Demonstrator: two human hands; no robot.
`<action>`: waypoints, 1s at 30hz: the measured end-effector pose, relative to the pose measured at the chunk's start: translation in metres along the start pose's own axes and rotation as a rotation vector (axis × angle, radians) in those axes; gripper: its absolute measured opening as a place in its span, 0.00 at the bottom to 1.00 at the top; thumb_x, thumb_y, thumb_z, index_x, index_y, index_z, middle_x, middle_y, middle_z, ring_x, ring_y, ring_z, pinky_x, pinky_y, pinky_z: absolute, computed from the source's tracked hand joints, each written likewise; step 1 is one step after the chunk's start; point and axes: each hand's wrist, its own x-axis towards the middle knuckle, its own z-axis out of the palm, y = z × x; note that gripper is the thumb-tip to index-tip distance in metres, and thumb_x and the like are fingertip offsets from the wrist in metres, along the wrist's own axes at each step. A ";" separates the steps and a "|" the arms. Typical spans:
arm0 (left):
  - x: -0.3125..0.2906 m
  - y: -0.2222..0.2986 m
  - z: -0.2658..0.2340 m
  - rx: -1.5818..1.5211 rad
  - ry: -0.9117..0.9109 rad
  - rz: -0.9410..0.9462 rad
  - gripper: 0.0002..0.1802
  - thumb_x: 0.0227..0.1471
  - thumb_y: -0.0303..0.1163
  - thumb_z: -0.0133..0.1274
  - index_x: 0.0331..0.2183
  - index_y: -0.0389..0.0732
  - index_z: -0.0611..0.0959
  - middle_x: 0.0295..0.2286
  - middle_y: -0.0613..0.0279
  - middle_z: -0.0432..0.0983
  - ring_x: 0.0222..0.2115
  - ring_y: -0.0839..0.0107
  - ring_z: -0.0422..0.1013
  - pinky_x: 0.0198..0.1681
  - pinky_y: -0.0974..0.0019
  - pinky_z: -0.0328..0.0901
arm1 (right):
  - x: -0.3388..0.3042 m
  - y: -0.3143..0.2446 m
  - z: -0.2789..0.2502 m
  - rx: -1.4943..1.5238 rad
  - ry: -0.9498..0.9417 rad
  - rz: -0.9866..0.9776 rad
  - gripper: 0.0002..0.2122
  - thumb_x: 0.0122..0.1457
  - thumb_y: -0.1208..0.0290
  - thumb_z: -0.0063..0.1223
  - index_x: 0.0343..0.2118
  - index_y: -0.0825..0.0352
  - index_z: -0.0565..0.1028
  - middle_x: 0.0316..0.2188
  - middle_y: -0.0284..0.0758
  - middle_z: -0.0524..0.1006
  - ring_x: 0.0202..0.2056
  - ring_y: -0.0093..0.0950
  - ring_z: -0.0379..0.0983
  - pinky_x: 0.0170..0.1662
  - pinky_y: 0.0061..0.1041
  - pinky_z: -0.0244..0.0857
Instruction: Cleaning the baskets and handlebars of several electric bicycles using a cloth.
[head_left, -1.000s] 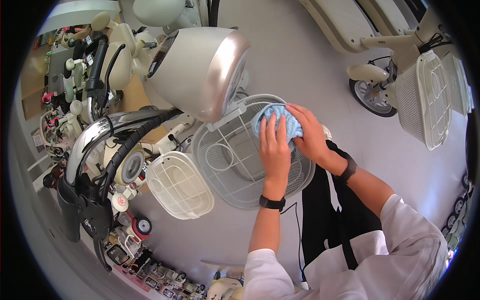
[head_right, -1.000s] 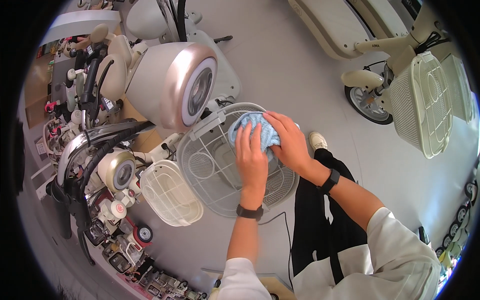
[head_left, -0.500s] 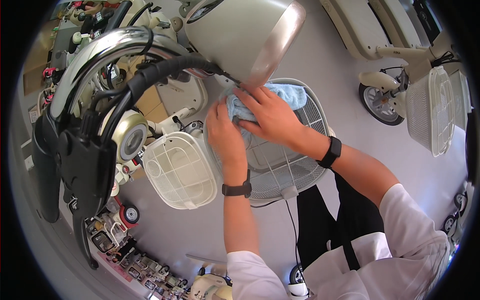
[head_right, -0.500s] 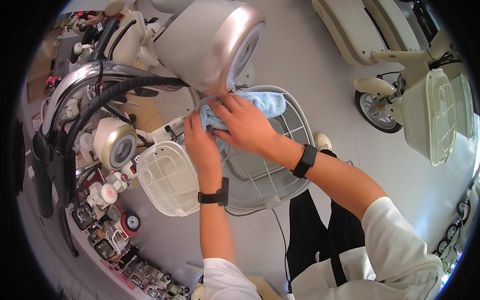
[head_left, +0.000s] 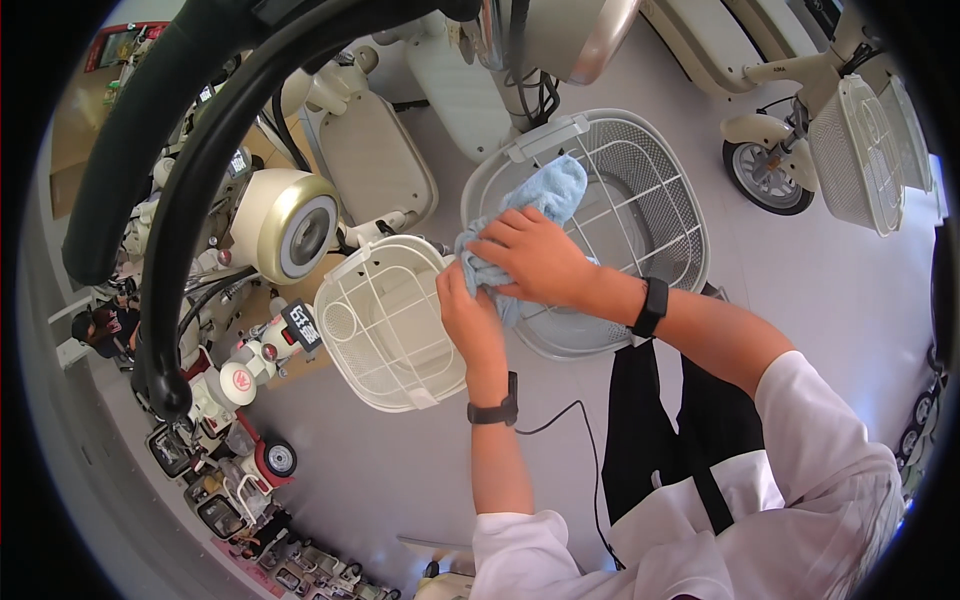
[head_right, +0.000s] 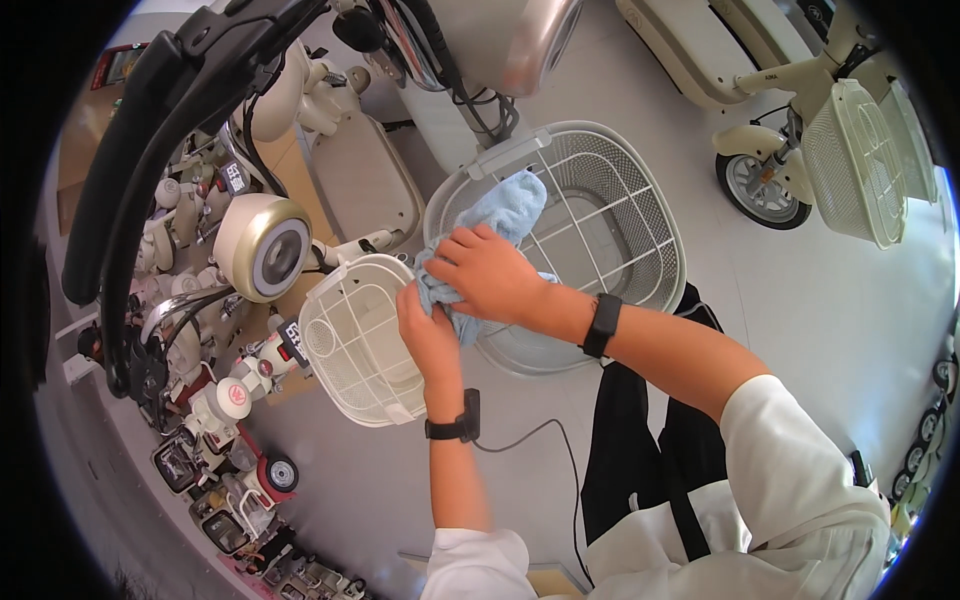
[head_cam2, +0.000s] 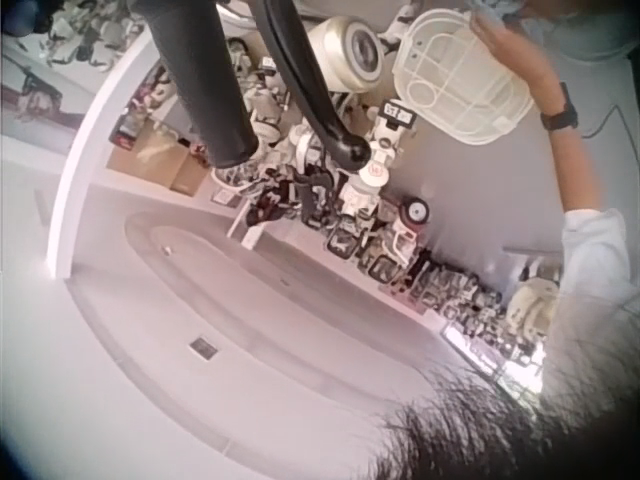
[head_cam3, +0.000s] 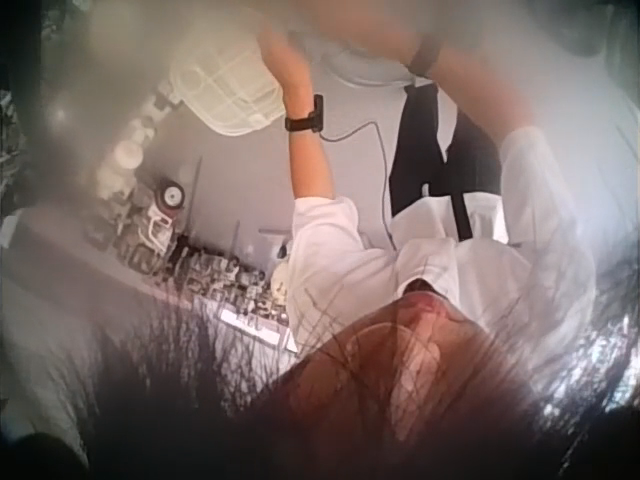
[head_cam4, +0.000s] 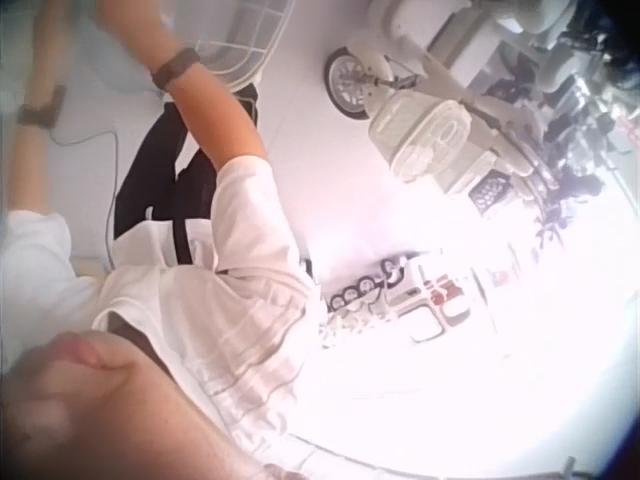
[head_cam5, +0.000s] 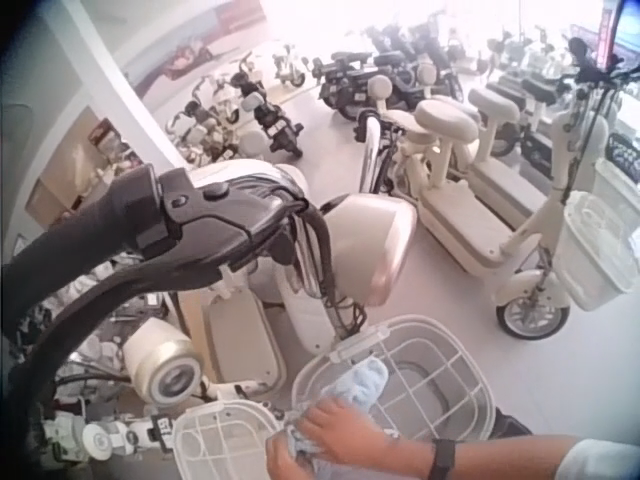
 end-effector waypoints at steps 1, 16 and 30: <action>-0.014 -0.001 -0.001 -0.002 0.004 0.002 0.26 0.44 0.14 0.53 0.48 0.38 0.75 0.42 0.55 0.71 0.43 0.51 0.72 0.43 0.56 0.68 | -0.012 -0.007 0.000 -0.003 0.002 -0.003 0.30 0.41 0.63 0.68 0.52 0.59 0.73 0.44 0.32 0.73 0.47 0.32 0.67 0.50 0.31 0.61; -0.211 0.029 0.036 -0.203 -0.014 -0.066 0.19 0.44 0.18 0.53 0.43 0.36 0.80 0.45 0.50 0.71 0.45 0.52 0.70 0.49 0.55 0.66 | -0.209 -0.046 -0.005 0.103 -0.055 0.069 0.32 0.34 0.72 0.68 0.49 0.58 0.73 0.39 0.27 0.72 0.37 0.28 0.65 0.39 0.27 0.56; -0.114 0.126 0.087 -0.016 0.109 0.166 0.26 0.40 0.13 0.51 0.46 0.38 0.80 0.45 0.53 0.69 0.46 0.53 0.69 0.47 0.54 0.68 | -0.183 0.049 -0.054 0.107 0.205 0.101 0.31 0.37 0.78 0.65 0.51 0.60 0.73 0.38 0.30 0.73 0.39 0.31 0.68 0.42 0.30 0.62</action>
